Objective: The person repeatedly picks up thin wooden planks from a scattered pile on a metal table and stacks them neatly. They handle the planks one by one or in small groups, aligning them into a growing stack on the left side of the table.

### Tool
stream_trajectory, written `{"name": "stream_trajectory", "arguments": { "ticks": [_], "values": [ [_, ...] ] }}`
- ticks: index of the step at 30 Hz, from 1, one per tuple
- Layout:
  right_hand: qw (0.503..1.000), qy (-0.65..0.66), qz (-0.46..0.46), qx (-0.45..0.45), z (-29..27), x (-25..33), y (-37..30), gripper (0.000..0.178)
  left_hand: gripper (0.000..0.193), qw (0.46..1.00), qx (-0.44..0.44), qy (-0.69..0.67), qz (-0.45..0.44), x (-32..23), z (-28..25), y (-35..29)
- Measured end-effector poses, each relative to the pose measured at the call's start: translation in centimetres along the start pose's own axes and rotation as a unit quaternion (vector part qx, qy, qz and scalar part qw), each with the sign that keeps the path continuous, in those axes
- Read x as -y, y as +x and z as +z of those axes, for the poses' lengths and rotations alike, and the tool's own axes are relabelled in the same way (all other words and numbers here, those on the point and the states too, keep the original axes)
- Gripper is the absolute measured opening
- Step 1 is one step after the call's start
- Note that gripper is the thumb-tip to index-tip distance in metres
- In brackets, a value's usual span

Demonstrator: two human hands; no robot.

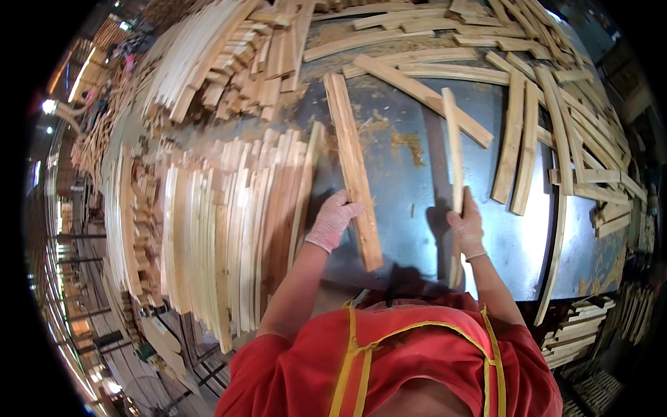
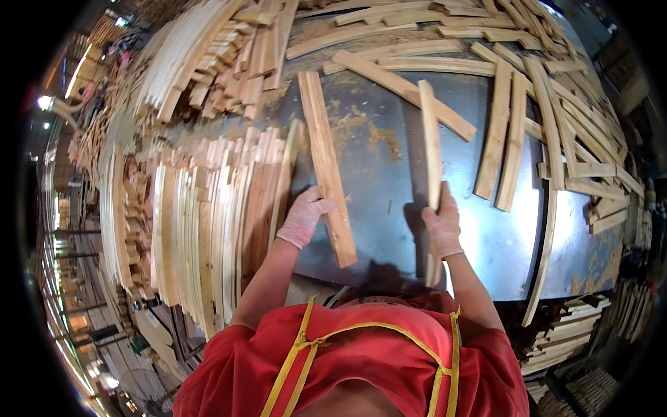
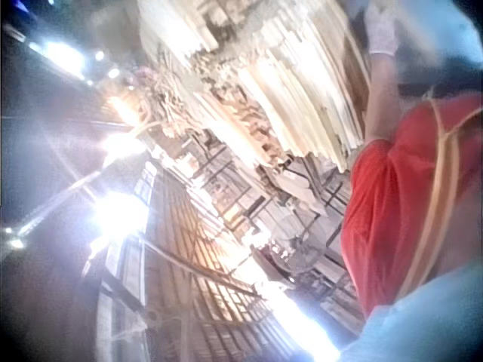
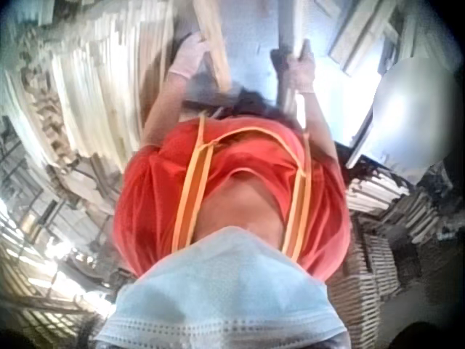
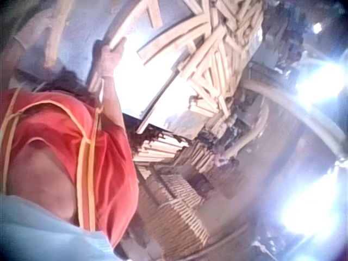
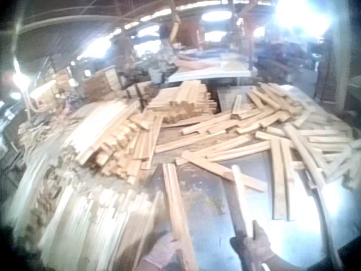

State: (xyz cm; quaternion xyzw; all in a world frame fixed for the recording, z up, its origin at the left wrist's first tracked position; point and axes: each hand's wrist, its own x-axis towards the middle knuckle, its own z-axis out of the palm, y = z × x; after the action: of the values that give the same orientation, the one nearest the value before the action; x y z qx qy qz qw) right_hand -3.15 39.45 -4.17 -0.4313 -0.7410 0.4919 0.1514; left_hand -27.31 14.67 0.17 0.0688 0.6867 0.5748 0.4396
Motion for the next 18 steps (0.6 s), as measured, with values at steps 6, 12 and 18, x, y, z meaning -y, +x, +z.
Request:
{"name": "stream_trajectory", "arguments": {
  "ticks": [6,12,18],
  "values": [
    [0.885,-0.24,0.012,0.399,15.7,13.5,-7.1,0.073,0.03,0.979,-0.143,0.106,0.1,-0.5,-13.1,-8.2],
    [0.796,-0.108,-0.004,0.596,25.9,13.8,-8.6,0.055,0.043,0.981,-0.144,0.094,0.092,-3.2,-16.3,-13.4],
    [0.728,0.272,0.199,0.597,15.3,11.3,-14.8,0.038,0.051,0.988,-0.062,-0.023,0.141,2.4,-8.8,-11.5]
  ]
}}
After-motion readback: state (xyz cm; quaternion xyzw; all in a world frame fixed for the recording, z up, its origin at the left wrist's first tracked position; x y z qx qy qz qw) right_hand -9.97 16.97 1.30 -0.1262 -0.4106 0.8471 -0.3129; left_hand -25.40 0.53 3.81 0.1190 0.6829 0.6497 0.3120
